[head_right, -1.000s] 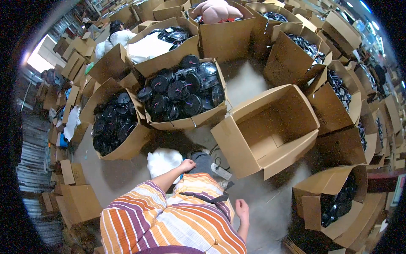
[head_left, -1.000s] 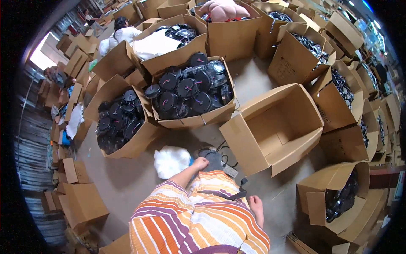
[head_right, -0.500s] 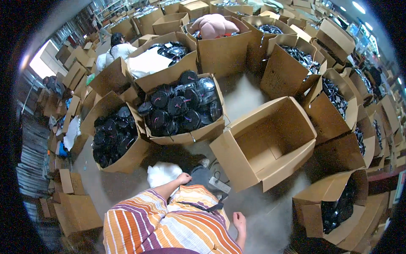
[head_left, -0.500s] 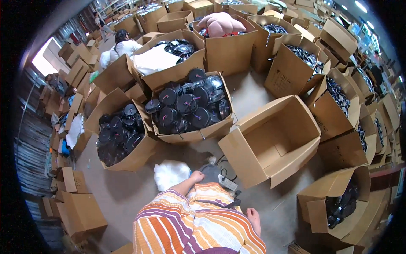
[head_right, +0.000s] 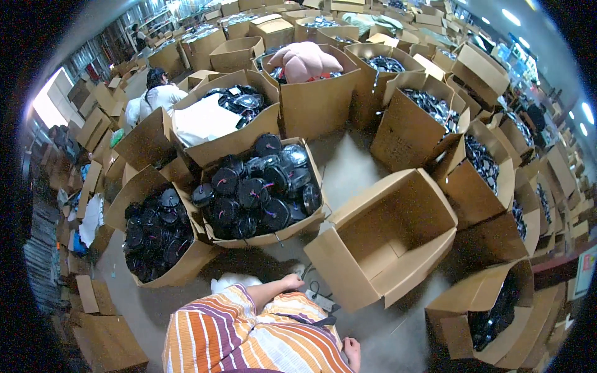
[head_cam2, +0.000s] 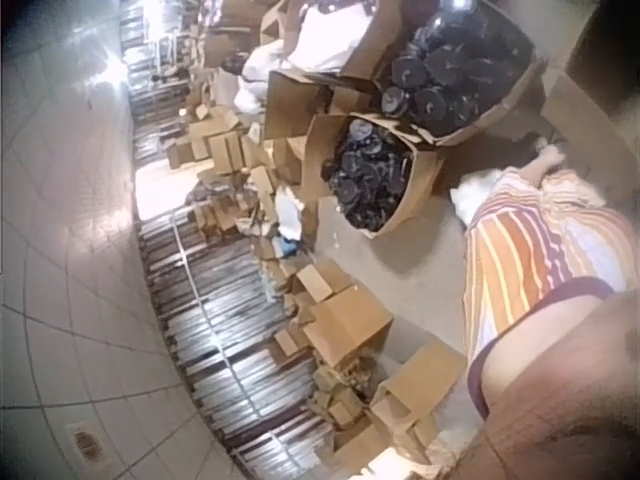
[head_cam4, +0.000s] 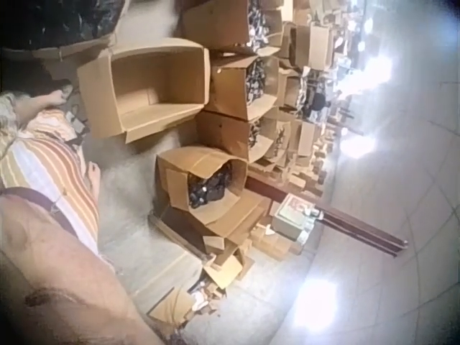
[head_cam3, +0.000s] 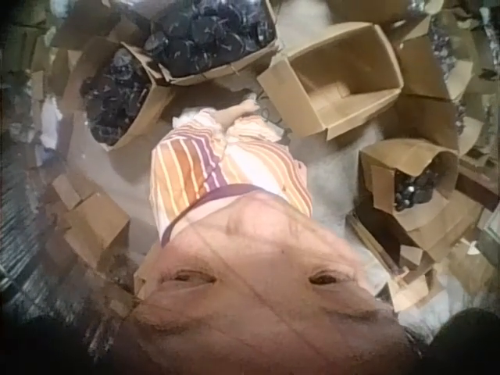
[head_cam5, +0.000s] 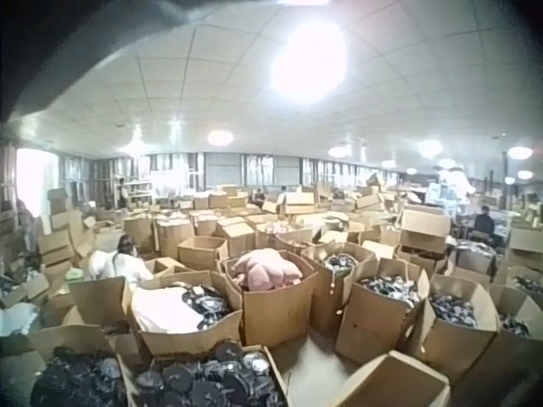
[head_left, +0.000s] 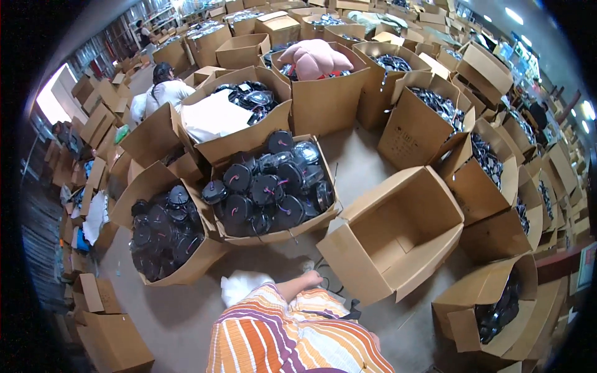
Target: The person tests headlights by connecting their wiring to an electric testing device by hand and placing them into cardboard boxes. The person then moves an empty box, straps a pouch around their waist, and stands up.
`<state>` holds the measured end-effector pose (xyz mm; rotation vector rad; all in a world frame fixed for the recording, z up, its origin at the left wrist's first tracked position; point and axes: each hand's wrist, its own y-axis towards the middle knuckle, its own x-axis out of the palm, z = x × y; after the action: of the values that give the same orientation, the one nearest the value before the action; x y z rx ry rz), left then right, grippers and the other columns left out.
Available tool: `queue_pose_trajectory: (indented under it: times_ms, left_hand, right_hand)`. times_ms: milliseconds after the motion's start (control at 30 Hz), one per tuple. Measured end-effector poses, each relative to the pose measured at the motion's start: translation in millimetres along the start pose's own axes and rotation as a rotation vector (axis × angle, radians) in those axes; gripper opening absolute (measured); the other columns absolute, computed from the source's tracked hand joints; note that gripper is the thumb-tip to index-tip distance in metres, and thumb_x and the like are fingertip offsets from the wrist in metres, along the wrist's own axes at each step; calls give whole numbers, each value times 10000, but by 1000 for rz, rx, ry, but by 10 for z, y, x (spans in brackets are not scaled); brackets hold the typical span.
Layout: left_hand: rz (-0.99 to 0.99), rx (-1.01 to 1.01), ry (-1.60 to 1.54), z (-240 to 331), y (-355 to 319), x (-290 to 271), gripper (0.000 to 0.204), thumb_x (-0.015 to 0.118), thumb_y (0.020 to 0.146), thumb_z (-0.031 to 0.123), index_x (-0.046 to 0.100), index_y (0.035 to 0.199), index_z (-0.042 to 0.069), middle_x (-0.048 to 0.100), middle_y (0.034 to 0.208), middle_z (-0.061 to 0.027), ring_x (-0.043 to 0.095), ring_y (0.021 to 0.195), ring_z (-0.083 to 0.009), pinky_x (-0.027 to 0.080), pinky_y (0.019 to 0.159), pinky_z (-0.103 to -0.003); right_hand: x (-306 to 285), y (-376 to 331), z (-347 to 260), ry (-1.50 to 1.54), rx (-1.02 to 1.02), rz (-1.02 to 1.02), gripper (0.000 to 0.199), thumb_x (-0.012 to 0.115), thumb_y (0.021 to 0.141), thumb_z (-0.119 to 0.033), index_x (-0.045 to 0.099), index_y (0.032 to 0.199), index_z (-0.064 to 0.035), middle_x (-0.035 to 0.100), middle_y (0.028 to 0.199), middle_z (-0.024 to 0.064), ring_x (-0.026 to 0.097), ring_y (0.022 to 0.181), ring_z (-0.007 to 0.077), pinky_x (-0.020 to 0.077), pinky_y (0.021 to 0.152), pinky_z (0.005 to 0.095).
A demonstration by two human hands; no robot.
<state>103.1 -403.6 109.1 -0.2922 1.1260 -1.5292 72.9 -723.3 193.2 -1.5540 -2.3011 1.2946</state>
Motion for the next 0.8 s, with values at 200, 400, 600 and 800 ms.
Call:
queue_pose_trajectory:
  times_ms: [200,400,600,800]
  left_hand:
    - [10,-16,-104,-434,217,-356,298,453,621,281,562,763,44,537,792,-145,524,724,-261,403,650,-327]
    - [6,-173,-140,-991,644,-749,324,498,582,281,551,747,7,528,796,-166,522,737,-269,404,624,-332]
    - [-3,-225,-145,-946,527,-1339,341,500,591,297,550,758,4,519,827,-169,509,765,-282,396,655,-341]
    - [167,-206,-33,-1153,717,-1378,230,467,627,279,580,646,80,553,607,-72,524,577,-187,407,583,-288]
  right_hand:
    - [317,410,-332,141,-28,-71,236,419,717,-193,521,639,4,494,539,36,439,472,90,338,426,202]
    - [565,675,-770,57,18,-153,244,412,729,-214,513,655,-4,484,541,45,439,467,107,343,421,216]
    - [793,861,-1077,-38,39,-108,261,411,725,-228,517,677,5,497,583,73,456,523,131,353,476,236]
    - [927,948,-1264,-154,64,-86,280,410,722,-241,520,699,15,511,625,100,474,579,155,364,532,255]
